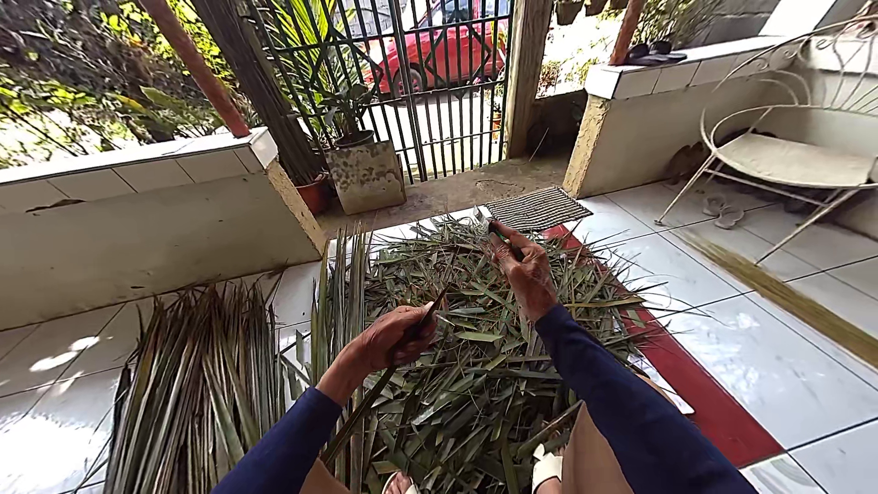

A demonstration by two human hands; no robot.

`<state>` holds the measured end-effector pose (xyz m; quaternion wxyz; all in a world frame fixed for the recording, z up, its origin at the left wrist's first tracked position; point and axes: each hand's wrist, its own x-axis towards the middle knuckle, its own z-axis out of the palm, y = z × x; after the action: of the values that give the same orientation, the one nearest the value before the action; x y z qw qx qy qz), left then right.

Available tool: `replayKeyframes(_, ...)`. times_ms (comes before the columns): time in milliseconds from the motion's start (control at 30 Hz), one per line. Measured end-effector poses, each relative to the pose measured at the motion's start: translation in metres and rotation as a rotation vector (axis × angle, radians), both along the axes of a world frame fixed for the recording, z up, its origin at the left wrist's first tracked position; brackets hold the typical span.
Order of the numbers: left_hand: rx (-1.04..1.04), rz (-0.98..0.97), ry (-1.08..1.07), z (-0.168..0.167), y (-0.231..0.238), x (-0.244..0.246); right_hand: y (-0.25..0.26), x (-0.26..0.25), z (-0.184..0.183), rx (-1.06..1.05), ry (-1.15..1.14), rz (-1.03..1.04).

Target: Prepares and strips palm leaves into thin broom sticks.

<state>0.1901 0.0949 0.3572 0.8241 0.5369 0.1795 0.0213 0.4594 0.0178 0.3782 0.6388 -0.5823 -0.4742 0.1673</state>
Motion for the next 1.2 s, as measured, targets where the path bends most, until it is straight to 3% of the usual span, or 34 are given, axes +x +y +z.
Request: replayKeyframes(1200,-0.016,0.010,0.013,0.004,-0.010,-0.005,0.001,0.002,0.003,-0.044,-0.128,-0.194)
